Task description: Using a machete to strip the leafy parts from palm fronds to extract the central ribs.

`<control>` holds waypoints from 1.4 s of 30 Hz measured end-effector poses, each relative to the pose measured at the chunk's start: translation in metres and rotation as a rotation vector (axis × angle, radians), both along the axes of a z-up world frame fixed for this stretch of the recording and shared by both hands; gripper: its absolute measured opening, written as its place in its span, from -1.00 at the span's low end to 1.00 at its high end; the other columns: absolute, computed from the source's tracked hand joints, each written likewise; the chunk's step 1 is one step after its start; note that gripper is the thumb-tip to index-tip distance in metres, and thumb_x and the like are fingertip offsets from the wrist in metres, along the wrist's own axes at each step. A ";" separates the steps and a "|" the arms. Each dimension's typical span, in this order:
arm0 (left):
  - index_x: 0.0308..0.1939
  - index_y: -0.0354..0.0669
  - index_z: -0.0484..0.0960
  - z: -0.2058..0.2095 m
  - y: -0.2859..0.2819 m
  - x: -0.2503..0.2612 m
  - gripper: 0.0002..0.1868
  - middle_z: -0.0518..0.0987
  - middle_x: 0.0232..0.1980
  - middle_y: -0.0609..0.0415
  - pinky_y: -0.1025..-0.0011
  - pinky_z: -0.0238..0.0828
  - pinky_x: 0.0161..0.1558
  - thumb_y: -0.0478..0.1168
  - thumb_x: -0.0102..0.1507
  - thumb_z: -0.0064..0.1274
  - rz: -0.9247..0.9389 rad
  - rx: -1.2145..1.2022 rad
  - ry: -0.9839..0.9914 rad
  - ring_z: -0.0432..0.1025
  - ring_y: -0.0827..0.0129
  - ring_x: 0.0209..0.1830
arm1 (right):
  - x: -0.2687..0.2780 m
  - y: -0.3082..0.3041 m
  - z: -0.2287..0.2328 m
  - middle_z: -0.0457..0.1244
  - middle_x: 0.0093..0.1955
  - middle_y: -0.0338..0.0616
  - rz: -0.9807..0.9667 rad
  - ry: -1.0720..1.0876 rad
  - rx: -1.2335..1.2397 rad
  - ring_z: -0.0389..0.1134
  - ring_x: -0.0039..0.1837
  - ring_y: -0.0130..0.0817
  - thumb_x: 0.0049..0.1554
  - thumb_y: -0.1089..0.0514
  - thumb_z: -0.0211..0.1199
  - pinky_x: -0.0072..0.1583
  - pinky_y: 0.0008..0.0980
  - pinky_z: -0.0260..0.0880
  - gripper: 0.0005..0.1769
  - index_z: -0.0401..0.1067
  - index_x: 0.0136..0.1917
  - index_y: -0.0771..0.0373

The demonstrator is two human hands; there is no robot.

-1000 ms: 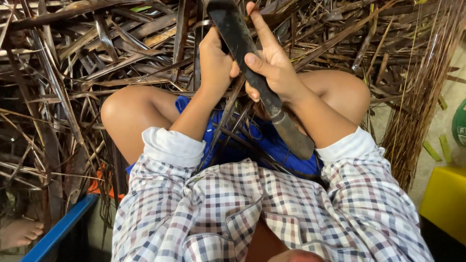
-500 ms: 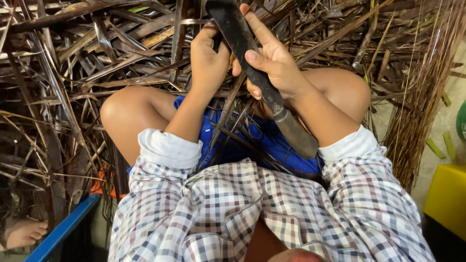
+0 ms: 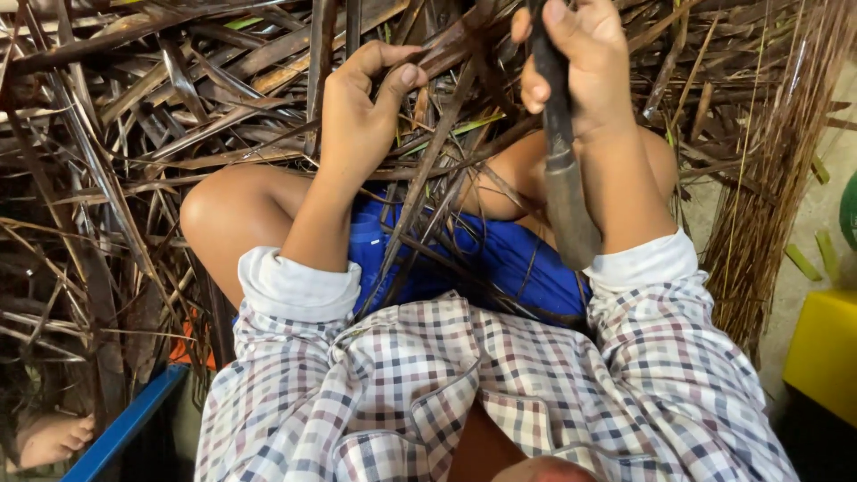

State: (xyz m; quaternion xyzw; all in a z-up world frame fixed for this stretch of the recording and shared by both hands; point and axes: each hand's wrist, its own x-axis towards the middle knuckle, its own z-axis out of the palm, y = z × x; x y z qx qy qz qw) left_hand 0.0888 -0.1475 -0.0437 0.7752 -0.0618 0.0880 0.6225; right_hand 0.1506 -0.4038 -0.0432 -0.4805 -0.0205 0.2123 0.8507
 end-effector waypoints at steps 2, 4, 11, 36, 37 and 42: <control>0.00 -0.23 0.61 0.003 0.001 -0.001 -0.85 0.64 -0.16 0.15 0.35 0.46 0.10 -0.25 0.45 -0.02 -0.035 0.030 0.002 0.54 0.36 -0.06 | 0.003 -0.006 0.003 0.25 0.05 0.01 -0.014 -0.080 -0.035 0.21 -0.40 -0.38 0.41 0.05 0.18 -0.41 -0.42 0.25 -0.75 0.26 0.27 0.13; 0.01 -0.24 0.62 0.004 0.003 -0.002 -0.85 0.65 -0.15 0.14 0.35 0.45 0.06 -0.29 0.44 -0.01 -0.034 0.064 -0.001 0.54 0.35 -0.07 | 0.003 -0.005 0.004 0.27 0.05 0.05 -0.028 -0.062 -0.023 0.25 -0.39 -0.36 0.38 0.07 0.21 -0.43 -0.41 0.26 -0.75 0.25 0.24 0.16; -0.01 -0.30 0.65 0.014 0.018 -0.017 -0.84 0.67 -0.07 -0.01 0.28 0.47 -0.02 -0.31 0.46 -0.03 0.000 0.288 -0.073 0.56 0.21 -0.06 | 0.000 0.001 0.011 0.32 0.04 0.08 -0.029 -0.064 -0.011 0.26 -0.41 -0.28 0.34 0.06 0.26 -0.45 -0.37 0.26 -0.70 0.22 0.21 0.14; -0.06 -0.35 0.46 0.025 0.014 -0.051 -0.97 0.59 -0.04 -0.14 0.21 0.42 0.05 -0.42 0.46 -0.09 0.138 0.477 -0.263 0.50 0.07 -0.01 | -0.045 0.039 0.019 0.33 0.04 0.33 0.395 0.041 0.323 0.39 -0.33 -0.29 0.32 0.26 0.24 -0.37 -0.44 0.53 0.13 -0.52 0.76 -0.18; -0.02 -0.37 0.47 0.025 0.014 -0.051 -0.94 0.56 -0.03 -0.15 0.18 0.42 0.06 -0.46 0.45 -0.11 0.142 0.523 -0.276 0.47 0.04 -0.01 | -0.047 0.042 0.020 0.35 0.05 0.31 0.466 -0.005 0.262 0.40 -0.36 -0.30 0.33 0.22 0.22 -0.37 -0.43 0.54 0.11 -0.56 0.75 -0.18; 0.02 -0.44 0.44 0.029 0.014 -0.053 -0.88 0.54 0.01 -0.27 0.09 0.43 0.09 -0.52 0.43 -0.16 0.132 0.597 -0.331 0.45 -0.08 0.02 | -0.050 0.045 0.027 0.34 0.05 0.30 0.560 -0.039 0.181 0.35 -0.43 -0.24 0.34 0.09 0.16 -0.34 -0.38 0.54 0.04 -0.55 0.73 -0.19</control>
